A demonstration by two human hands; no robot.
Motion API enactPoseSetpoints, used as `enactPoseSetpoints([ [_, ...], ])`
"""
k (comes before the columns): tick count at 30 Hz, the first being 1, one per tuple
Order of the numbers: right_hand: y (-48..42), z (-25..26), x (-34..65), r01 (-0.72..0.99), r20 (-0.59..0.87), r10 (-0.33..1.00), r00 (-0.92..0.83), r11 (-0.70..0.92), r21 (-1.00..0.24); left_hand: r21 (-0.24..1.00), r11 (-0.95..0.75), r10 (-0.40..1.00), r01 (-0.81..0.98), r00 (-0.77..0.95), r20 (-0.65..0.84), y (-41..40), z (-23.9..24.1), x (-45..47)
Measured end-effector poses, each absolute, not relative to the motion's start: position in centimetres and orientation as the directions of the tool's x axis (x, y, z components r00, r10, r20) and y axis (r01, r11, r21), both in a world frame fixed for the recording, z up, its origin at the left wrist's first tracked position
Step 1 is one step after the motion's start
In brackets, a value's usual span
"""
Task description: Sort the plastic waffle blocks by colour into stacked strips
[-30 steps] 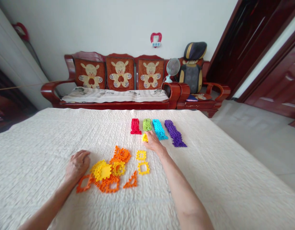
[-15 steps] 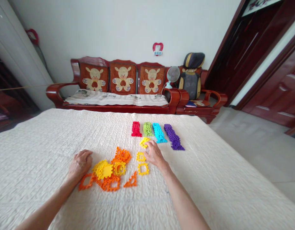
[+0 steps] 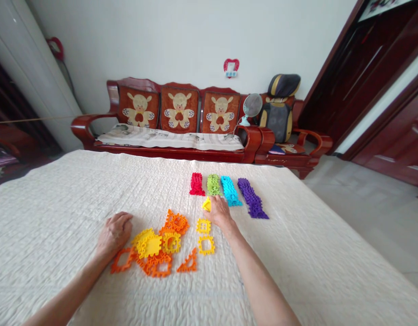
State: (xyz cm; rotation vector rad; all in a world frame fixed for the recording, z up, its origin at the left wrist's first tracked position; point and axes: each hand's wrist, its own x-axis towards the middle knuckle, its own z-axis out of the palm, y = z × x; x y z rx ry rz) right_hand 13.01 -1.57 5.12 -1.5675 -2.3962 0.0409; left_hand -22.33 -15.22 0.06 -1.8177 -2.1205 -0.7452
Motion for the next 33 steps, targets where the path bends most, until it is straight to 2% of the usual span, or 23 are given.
enactPoseSetpoints([
  [7,-1.4,5.1,13.0,0.901,0.212,0.897,-0.387,0.417,-0.122,0.226,0.102,0.857,0.969,-0.201,0.475,-15.3,-0.2,-22.5],
  [13,0.9,5.2,14.3,0.859,0.254,0.863,-0.436,0.484,-0.169,0.237,0.108,0.854,0.966,-0.212,0.475,-15.2,-0.3,-22.5],
  [22,1.8,4.2,14.7,0.82,0.198,0.845,-0.497,0.532,-0.211,0.238,0.102,0.857,0.966,-0.207,0.473,-15.3,-0.1,-22.4],
  [33,2.0,5.3,15.5,0.754,0.114,0.792,-0.6,0.607,-0.253,0.28,0.121,0.862,0.952,-0.241,0.446,-15.5,0.7,-22.0],
])
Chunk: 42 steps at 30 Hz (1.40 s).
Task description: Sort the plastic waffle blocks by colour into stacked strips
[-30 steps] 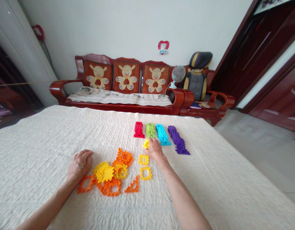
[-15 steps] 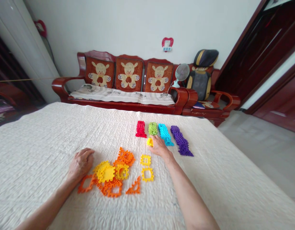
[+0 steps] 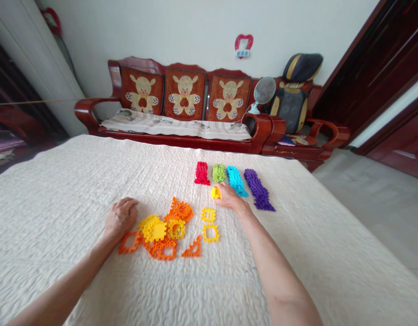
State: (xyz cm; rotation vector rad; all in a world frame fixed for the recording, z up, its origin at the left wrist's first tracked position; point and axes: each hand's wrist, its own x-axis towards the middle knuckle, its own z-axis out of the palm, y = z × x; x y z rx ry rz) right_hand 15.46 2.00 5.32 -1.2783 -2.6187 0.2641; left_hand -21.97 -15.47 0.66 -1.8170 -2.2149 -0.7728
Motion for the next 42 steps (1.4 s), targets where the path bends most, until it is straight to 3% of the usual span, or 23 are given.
enactPoseSetpoints([
  [3,1.6,5.4,15.7,0.722,0.133,0.772,-0.621,0.63,-0.286,0.275,0.134,0.871,0.952,-0.245,0.425,-15.5,0.9,-21.8],
  [8,-1.6,5.6,15.7,0.652,0.306,0.758,-0.576,0.652,-0.387,0.27,0.118,0.871,0.955,-0.23,0.434,-15.5,1.1,-21.6],
  [14,-6.4,4.6,15.3,0.704,0.169,0.805,-0.569,0.583,-0.405,0.266,0.126,0.861,0.956,-0.239,0.45,-15.4,0.8,-21.7],
  [21,-6.6,4.6,14.8,0.721,0.161,0.872,-0.462,0.475,-0.504,0.279,0.111,0.863,0.954,-0.232,0.448,-15.3,0.6,-21.8],
  [29,-7.2,4.8,17.2,0.732,0.352,0.848,-0.397,0.523,-0.436,0.266,0.136,0.869,0.954,-0.244,0.43,-15.4,1.0,-21.5],
  [32,-7.5,4.0,18.2,0.722,0.312,0.829,-0.464,0.558,-0.411,0.262,0.137,0.869,0.955,-0.243,0.431,-15.4,1.1,-21.5],
  [39,-7.4,4.5,18.4,0.683,0.168,0.828,-0.536,0.541,-0.49,0.255,0.136,0.865,0.957,-0.24,0.441,-15.3,0.6,-21.7],
  [42,-7.2,4.9,18.0,0.721,0.127,0.837,-0.532,0.527,-0.45,0.259,0.133,0.864,0.957,-0.24,0.443,-15.4,0.7,-21.7],
])
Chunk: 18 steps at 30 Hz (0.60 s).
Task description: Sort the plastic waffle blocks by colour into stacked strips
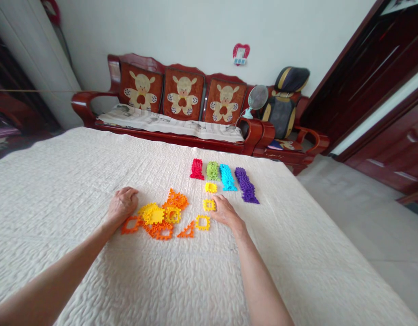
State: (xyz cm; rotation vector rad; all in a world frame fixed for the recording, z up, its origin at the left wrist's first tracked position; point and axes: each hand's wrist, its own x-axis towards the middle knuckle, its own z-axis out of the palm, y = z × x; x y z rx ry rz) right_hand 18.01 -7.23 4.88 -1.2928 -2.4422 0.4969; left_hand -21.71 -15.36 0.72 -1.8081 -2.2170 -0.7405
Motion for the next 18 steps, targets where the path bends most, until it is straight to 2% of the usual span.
enactPoseSetpoints([
  [5,-6.5,4.9,17.5,0.718,0.1,0.82,-0.564,0.546,-0.432,0.259,0.133,0.864,0.957,-0.24,0.442,-15.5,1.0,-21.5],
  [11,-3.1,5.4,17.2,0.744,0.339,0.824,-0.455,0.561,-0.364,0.27,0.147,0.867,0.952,-0.255,0.428,-15.5,1.2,-21.4],
  [18,-0.3,5.1,16.6,0.772,0.384,0.832,-0.399,0.531,-0.348,0.275,0.161,0.864,0.948,-0.27,0.425,-15.4,1.2,-21.4],
])
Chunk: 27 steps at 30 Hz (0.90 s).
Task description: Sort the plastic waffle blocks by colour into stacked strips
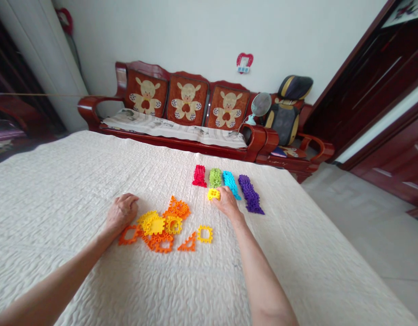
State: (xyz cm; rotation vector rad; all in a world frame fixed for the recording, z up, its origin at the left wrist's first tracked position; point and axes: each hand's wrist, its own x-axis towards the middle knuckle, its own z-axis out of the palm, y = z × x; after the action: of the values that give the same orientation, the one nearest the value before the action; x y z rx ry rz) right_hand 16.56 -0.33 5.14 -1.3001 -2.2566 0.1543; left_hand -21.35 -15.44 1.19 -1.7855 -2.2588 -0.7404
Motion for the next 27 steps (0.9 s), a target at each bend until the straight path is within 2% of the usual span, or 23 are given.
enactPoseSetpoints([
  [4,-0.8,4.8,16.6,0.759,0.442,0.817,-0.371,0.541,-0.362,0.276,0.159,0.859,0.948,-0.271,0.434,-15.4,0.9,-21.5],
  [8,-3.3,4.5,16.7,0.651,0.494,0.792,-0.359,0.592,-0.475,0.291,0.137,0.863,0.947,-0.259,0.434,-15.3,0.8,-21.6],
  [12,-7.1,4.3,16.9,0.523,0.312,0.805,-0.505,0.572,-0.632,0.307,0.124,0.866,0.944,-0.254,0.431,-15.3,0.9,-21.6],
  [15,-9.8,4.3,17.4,0.514,0.188,0.799,-0.571,0.527,-0.677,0.354,0.118,0.871,0.928,-0.268,0.412,-15.3,0.9,-21.7],
  [17,-11.1,4.1,17.7,0.503,0.17,0.775,-0.608,0.542,-0.674,0.457,0.144,0.87,0.878,-0.333,0.365,-15.1,1.0,-21.9],
  [21,-12.8,3.0,17.7,0.484,0.233,0.718,-0.655,0.637,-0.601,0.639,0.277,0.835,0.717,-0.509,0.21,-14.7,1.8,-22.5],
  [24,-13.3,2.4,17.4,0.509,0.286,0.719,-0.634,0.666,-0.545,0.68,0.365,0.824,0.637,-0.56,0.082,-14.2,2.7,-23.2],
  [27,-13.5,2.1,17.1,0.527,0.327,0.728,-0.602,0.67,-0.522,0.672,0.394,0.834,0.627,-0.551,0.025,-13.9,3.6,-23.5],
])
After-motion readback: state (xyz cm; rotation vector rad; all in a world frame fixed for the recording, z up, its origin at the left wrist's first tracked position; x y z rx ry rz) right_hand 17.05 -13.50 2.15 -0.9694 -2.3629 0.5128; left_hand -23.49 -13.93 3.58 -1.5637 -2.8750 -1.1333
